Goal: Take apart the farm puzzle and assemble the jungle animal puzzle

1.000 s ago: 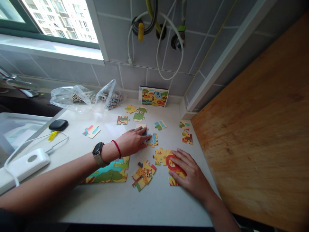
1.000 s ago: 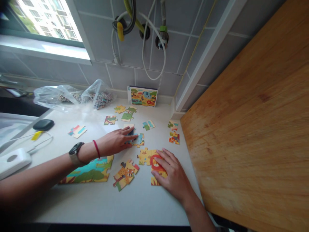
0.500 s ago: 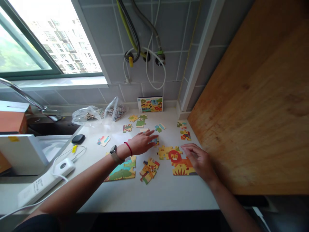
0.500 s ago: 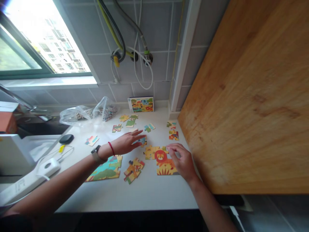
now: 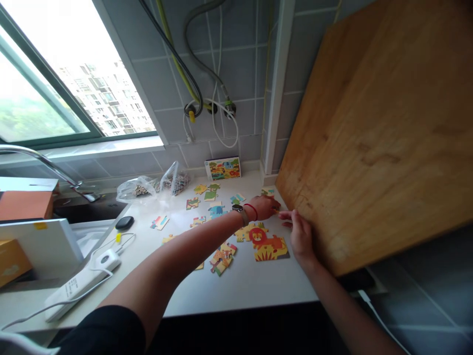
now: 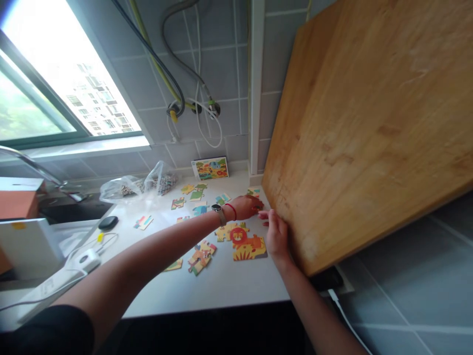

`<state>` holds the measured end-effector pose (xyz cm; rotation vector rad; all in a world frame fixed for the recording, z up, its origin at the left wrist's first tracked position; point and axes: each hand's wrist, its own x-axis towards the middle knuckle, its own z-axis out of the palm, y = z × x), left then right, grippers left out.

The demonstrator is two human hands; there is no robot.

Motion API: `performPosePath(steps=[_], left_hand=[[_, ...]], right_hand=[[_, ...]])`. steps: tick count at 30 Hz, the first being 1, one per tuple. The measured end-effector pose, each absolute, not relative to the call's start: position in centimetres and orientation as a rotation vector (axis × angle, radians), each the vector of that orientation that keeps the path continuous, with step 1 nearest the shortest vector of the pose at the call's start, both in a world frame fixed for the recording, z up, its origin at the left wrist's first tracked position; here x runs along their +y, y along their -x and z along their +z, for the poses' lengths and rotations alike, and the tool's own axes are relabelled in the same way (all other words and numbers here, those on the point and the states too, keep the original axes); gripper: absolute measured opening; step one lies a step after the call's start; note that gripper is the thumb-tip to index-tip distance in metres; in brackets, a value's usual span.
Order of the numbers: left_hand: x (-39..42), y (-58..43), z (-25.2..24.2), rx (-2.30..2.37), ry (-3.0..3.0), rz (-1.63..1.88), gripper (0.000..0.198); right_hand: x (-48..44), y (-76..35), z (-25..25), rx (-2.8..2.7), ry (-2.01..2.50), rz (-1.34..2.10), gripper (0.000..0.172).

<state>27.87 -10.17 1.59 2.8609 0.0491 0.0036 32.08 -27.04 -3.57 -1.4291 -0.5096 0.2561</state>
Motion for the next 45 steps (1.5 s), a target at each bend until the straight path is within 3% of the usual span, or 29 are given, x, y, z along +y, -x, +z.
performPosePath(steps=[8,13,15,19,25,32,45], left_hand=[[-9.0,-28.0,1.3,0.069,-2.784,-0.015,0.024],[-7.8,-28.8,1.2,0.296,-2.692,-0.051,0.063],[-7.4,-29.0,1.2,0.38,-2.637,-0.075,0.068],[-6.7,-28.8,1.5,0.469,-2.507,-0.119,0.06],[-6.7,-28.3,2.6,0.408,-2.313,-0.223,0.027],[-8.5,-27.2,2.2,0.253,-2.288,-0.368,0.022],[-10.0,-26.5,1.7,0.161,-2.538,-0.179,0.013]], right_hand=[[-27.1,-31.6,-3.0,-0.512,1.391,0.279,0.069],[-27.0,-31.7,-3.2,-0.502,1.357,0.291,0.069],[-27.1,-31.7,-3.2,-0.507,1.349,0.297,0.07],[-27.1,-31.7,-3.1,-0.493,1.356,0.297,0.07],[-27.0,-31.7,-3.1,-0.505,1.366,0.264,0.066],[-26.8,-31.8,-3.4,-0.489,1.359,0.233,0.064],[-26.8,-31.7,-3.5,-0.566,1.375,0.308,0.056]])
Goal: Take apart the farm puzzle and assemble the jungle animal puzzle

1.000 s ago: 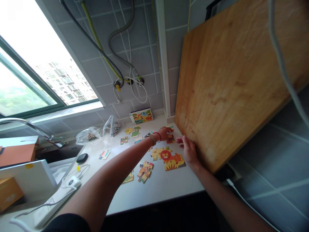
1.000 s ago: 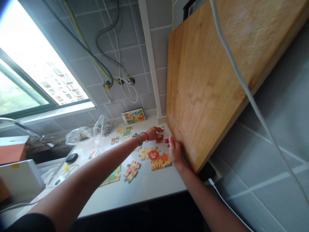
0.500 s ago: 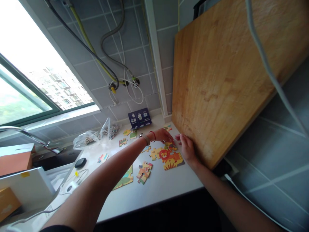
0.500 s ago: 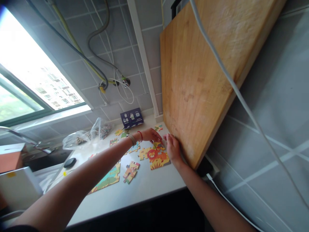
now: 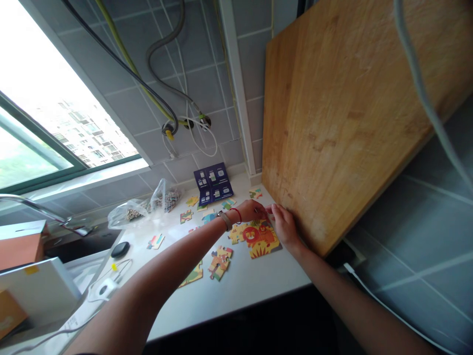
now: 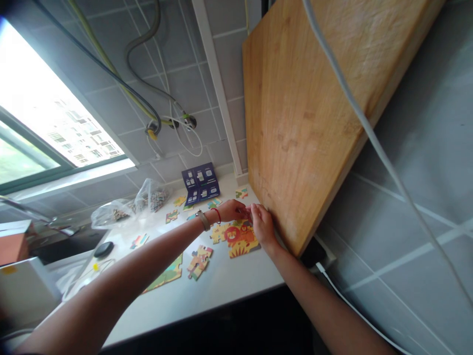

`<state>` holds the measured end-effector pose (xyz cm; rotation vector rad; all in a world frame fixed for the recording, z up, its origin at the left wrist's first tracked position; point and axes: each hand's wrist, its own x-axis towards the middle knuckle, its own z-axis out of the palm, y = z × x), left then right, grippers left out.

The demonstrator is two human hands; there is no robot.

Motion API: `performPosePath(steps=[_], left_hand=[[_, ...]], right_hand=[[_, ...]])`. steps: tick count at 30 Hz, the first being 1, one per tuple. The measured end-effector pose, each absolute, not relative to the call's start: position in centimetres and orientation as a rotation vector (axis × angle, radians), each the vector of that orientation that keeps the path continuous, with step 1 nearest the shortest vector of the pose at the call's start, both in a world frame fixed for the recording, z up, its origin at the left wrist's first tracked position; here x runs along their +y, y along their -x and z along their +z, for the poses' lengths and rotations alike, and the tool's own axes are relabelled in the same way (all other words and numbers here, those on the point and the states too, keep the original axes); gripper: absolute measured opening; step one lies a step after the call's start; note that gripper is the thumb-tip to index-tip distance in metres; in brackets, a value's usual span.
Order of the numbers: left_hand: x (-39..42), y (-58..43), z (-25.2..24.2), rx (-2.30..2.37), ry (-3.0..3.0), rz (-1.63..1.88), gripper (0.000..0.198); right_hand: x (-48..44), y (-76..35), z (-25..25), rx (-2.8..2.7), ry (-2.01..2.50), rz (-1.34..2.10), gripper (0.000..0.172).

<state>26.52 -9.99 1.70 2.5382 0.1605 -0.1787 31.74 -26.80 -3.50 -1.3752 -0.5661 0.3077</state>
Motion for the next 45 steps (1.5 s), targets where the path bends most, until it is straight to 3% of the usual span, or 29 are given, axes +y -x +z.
performPosePath(steps=[14,25,32,39,45], left_hand=[[-10.5,-26.2,1.2,0.145,-2.592,-0.123,0.008],[-9.6,-25.4,2.2,0.056,-2.644,-0.225,0.02],[-8.9,-24.0,2.2,0.061,-2.721,-0.252,0.038],[-8.2,-24.4,1.9,0.057,-2.803,-0.217,0.032],[-3.0,-21.8,3.0,0.225,-2.963,-0.124,0.034]], right_hand=[[-27.2,-30.6,-2.4,-0.66,1.299,0.394,0.06],[-26.5,-31.1,-4.0,-0.651,1.484,0.524,0.069],[-26.8,-31.0,-4.0,-0.83,1.598,0.453,0.061],[-27.2,-30.5,-3.2,-1.16,1.777,0.255,0.043],[-27.3,-30.4,-3.0,-1.127,1.702,0.242,0.043]])
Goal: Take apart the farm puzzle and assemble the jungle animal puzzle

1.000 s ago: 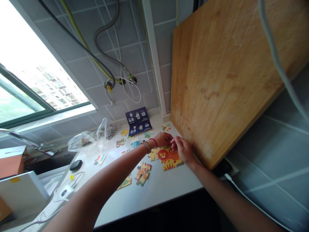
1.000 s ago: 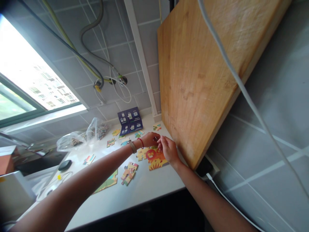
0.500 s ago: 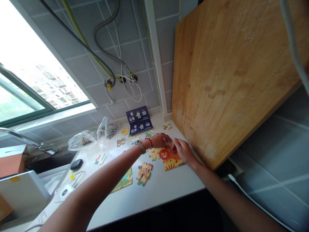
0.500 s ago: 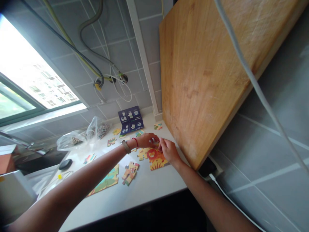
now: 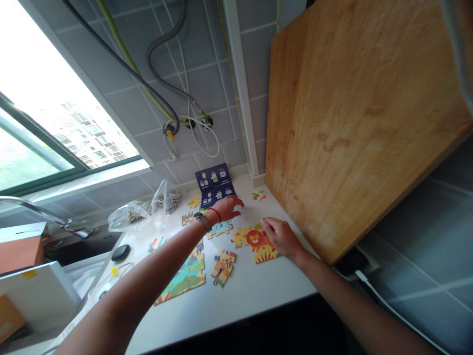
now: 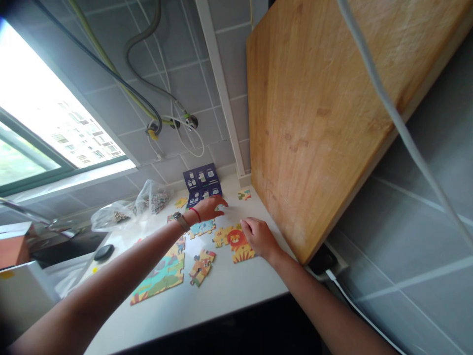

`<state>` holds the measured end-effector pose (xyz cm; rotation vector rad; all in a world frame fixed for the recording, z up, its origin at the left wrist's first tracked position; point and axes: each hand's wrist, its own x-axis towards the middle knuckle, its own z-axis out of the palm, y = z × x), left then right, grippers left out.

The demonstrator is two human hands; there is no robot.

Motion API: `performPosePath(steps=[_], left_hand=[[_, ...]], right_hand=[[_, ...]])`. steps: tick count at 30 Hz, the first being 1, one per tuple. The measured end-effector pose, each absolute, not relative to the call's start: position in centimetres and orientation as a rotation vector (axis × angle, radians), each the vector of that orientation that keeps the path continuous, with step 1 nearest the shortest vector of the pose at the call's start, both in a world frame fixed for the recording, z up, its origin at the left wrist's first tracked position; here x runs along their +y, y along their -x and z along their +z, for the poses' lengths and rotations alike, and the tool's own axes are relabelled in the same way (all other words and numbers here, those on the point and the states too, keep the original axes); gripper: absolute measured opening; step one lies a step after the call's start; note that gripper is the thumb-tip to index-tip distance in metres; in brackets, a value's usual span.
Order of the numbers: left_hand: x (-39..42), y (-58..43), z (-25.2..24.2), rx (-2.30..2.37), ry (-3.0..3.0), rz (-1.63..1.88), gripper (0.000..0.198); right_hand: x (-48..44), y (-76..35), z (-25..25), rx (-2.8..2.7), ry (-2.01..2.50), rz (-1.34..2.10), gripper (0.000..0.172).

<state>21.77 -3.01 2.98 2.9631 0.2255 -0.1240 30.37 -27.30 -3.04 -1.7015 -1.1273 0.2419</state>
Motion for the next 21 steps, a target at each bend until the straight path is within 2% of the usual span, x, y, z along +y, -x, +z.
performPosePath(steps=[5,10,13,18,21], left_hand=[[1.6,-18.7,2.4,0.468,-3.083,-0.049,0.06],[3.5,-17.7,1.4,0.539,-3.096,-0.072,0.063],[4.2,-18.0,1.6,0.616,-3.089,-0.026,0.056],[7.0,-18.8,3.3,0.822,-3.006,0.139,0.026],[9.5,-18.9,4.3,0.969,-2.906,0.299,0.016]], right_hand=[[-27.3,-30.7,-3.4,-0.977,1.647,0.241,0.044],[-27.2,-30.6,-3.3,-1.053,1.659,0.251,0.043],[-27.2,-30.5,-3.2,-1.086,1.666,0.246,0.043],[-27.2,-30.5,-3.1,-1.08,1.676,0.256,0.043],[-27.1,-30.6,-3.4,-1.079,1.714,0.264,0.044]])
